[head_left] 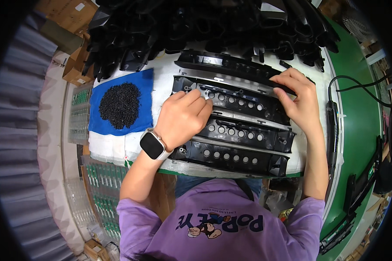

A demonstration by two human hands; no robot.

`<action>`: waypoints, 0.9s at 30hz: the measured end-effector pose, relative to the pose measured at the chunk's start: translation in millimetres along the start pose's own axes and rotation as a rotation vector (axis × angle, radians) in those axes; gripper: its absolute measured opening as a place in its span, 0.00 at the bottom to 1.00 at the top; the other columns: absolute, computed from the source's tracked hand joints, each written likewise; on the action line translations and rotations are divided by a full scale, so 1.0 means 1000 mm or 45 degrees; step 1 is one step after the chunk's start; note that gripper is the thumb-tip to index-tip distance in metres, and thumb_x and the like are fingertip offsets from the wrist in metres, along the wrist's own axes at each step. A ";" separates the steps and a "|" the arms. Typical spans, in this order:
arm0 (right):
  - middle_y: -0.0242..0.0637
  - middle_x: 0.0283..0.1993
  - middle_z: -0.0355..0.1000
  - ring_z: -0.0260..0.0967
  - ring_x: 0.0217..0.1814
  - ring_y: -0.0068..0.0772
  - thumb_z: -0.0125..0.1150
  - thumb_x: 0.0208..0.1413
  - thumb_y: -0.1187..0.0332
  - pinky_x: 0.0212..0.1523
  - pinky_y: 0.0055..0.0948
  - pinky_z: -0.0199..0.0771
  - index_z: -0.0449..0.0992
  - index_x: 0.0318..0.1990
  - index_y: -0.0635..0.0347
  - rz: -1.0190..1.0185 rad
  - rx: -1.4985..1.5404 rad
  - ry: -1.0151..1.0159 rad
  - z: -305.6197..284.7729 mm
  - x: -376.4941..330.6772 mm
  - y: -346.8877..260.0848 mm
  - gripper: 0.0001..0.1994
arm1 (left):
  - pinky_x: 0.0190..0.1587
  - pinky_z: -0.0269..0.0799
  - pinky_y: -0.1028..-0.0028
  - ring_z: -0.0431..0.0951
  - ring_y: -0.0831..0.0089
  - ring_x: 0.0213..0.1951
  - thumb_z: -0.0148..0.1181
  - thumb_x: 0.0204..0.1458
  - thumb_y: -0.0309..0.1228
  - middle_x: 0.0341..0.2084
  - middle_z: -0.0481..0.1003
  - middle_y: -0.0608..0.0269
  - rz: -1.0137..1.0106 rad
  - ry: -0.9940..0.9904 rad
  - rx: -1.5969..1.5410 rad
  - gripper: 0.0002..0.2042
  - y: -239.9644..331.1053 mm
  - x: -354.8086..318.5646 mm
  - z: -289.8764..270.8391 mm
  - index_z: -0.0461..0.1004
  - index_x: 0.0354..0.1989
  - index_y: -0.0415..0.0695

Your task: Assemble electronic components by inserting circuit boards into black housings and securing them with an electric screwdriver.

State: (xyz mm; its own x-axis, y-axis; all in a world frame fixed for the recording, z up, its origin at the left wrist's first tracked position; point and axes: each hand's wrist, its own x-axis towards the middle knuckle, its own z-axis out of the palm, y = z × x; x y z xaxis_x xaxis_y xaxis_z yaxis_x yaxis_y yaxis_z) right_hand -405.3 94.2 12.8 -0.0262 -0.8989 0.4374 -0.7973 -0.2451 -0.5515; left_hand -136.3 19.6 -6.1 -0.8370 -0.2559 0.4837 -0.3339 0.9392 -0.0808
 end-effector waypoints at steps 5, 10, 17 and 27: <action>0.37 0.30 0.70 0.70 0.31 0.38 0.62 0.39 0.79 0.29 0.29 0.69 0.78 0.34 0.63 0.011 -0.069 0.012 -0.001 -0.004 0.012 0.10 | 0.24 0.69 0.71 0.72 0.68 0.25 0.61 0.35 0.24 0.22 0.74 0.64 0.002 -0.080 -0.201 0.09 -0.017 0.007 0.003 0.77 0.28 0.40; 0.34 0.29 0.71 0.70 0.31 0.37 0.62 0.38 0.80 0.31 0.30 0.70 0.79 0.33 0.60 0.051 -0.122 -0.129 0.005 -0.007 0.023 0.11 | 0.27 0.71 0.71 0.75 0.65 0.26 0.64 0.40 0.26 0.21 0.75 0.61 -0.166 -0.254 -0.461 0.05 -0.018 0.014 -0.005 0.78 0.26 0.40; 0.32 0.28 0.71 0.70 0.34 0.34 0.64 0.40 0.76 0.32 0.30 0.71 0.80 0.30 0.60 -0.141 -0.237 -0.169 0.003 -0.002 0.024 0.07 | 0.30 0.70 0.71 0.73 0.65 0.29 0.66 0.37 0.23 0.25 0.74 0.63 -0.190 0.010 -0.374 0.07 -0.021 0.023 -0.004 0.76 0.27 0.40; 0.36 0.43 0.70 0.66 0.49 0.38 0.63 0.40 0.75 0.49 0.35 0.68 0.79 0.30 0.62 -0.226 -0.201 -0.118 0.015 0.009 0.016 0.06 | 0.50 0.66 0.64 0.69 0.57 0.50 0.64 0.44 0.35 0.47 0.69 0.55 -0.143 -0.051 -0.388 0.19 -0.031 0.050 0.032 0.72 0.44 0.41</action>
State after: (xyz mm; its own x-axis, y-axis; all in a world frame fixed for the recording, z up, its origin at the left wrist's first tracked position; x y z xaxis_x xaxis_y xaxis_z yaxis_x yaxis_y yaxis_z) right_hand -409.1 77.2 -3.0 0.1721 -0.8781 0.4465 -0.8691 -0.3487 -0.3507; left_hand -181.6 -29.9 -7.1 -0.8207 -0.3645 0.4400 -0.2845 0.9285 0.2386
